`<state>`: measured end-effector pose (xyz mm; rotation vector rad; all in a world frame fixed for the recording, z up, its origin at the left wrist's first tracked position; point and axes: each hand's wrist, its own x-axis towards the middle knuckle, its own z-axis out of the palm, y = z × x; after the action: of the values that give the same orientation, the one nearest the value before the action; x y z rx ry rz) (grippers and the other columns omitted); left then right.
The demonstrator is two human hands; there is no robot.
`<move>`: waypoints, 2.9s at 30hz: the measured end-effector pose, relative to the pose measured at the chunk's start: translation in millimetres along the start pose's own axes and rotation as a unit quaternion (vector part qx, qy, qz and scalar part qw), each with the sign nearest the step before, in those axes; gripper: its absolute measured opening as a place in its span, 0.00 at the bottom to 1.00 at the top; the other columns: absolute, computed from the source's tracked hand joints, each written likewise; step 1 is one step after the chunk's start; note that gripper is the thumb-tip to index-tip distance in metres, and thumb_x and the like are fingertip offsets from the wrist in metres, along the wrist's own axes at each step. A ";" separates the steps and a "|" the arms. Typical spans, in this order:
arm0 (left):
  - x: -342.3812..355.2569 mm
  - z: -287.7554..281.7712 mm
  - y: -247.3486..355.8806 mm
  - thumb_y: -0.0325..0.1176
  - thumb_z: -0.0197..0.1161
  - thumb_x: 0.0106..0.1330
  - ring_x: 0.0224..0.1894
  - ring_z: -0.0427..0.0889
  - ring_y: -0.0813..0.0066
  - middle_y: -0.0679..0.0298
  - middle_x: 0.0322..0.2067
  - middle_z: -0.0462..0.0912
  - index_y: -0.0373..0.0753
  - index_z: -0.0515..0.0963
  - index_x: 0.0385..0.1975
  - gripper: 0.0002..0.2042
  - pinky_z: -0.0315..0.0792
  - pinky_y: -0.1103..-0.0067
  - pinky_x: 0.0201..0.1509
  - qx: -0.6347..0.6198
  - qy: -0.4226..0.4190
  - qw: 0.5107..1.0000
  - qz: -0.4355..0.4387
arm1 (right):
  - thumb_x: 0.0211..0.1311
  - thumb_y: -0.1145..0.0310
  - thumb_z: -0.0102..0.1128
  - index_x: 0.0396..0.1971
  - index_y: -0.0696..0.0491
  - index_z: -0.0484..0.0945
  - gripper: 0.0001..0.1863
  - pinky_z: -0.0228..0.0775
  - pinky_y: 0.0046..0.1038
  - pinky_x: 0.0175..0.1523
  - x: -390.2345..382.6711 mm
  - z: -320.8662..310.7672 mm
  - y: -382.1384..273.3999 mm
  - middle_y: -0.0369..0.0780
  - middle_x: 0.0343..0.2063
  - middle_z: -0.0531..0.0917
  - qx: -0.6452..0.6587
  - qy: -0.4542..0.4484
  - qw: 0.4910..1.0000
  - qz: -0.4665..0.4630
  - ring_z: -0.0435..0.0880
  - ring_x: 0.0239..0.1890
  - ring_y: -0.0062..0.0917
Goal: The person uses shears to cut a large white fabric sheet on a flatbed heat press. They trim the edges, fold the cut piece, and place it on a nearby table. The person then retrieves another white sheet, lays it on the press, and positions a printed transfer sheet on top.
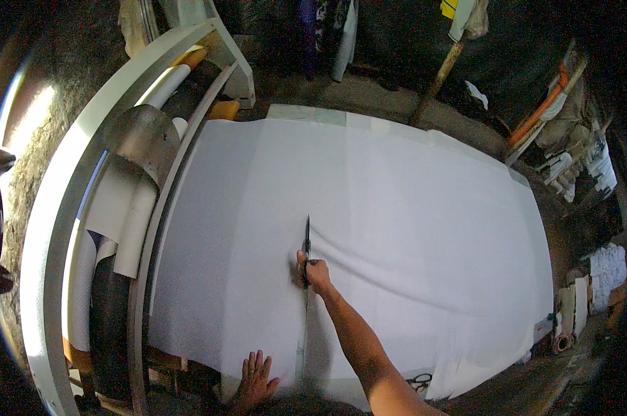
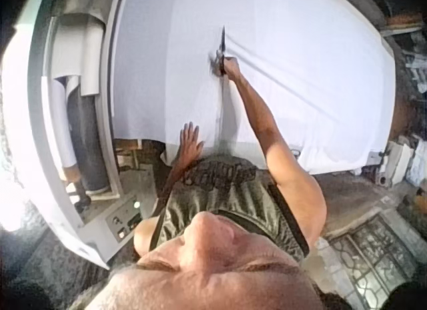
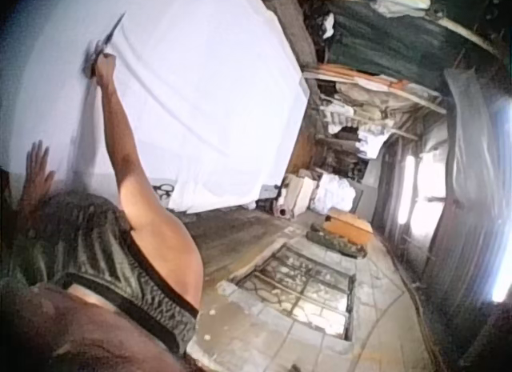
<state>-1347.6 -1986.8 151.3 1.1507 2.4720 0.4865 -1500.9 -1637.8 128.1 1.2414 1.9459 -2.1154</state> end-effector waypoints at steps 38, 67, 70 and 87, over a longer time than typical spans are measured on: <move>7.3 -56.0 -7.2 0.46 0.48 0.66 0.67 0.53 0.41 0.41 0.63 0.57 0.29 0.60 0.61 0.30 0.48 0.51 0.68 -0.011 -0.039 0.997 -0.064 | 0.42 0.31 0.64 0.17 0.58 0.70 0.38 0.65 0.31 0.15 218.1 13.0 -142.6 0.39 0.13 0.71 0.058 -0.022 0.997 -0.034 0.73 0.12 0.27; 65.6 -77.5 -61.9 0.50 0.54 0.60 0.67 0.46 0.47 0.49 0.65 0.50 0.37 0.53 0.65 0.36 0.38 0.53 0.68 0.025 -0.127 0.965 -0.227 | 0.40 0.34 0.69 0.19 0.58 0.69 0.37 0.63 0.30 0.13 377.4 15.6 -224.4 0.38 0.13 0.71 0.041 0.017 0.997 -0.056 0.74 0.12 0.28; 69.8 -80.0 -68.2 0.50 0.55 0.59 0.66 0.48 0.47 0.48 0.64 0.52 0.36 0.54 0.64 0.36 0.40 0.52 0.67 0.020 -0.107 0.964 -0.243 | 0.43 0.36 0.68 0.21 0.58 0.71 0.35 0.64 0.31 0.14 396.8 15.4 -231.2 0.39 0.14 0.73 0.092 -0.030 0.995 -0.029 0.74 0.12 0.27; 70.4 -178.7 -98.5 0.49 0.63 0.56 0.60 0.56 0.44 0.43 0.58 0.59 0.31 0.58 0.60 0.38 0.48 0.50 0.63 0.085 0.510 0.749 -0.414 | 0.61 0.39 0.52 0.13 0.51 0.67 0.30 0.61 0.28 0.16 205.0 7.4 -156.3 0.35 0.09 0.68 -0.053 -0.117 0.979 -0.158 0.69 0.10 0.23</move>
<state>-1537.2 -2018.9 249.5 -0.4989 3.5883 0.7156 -1723.6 -1508.9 146.9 0.6659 2.2301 -2.1348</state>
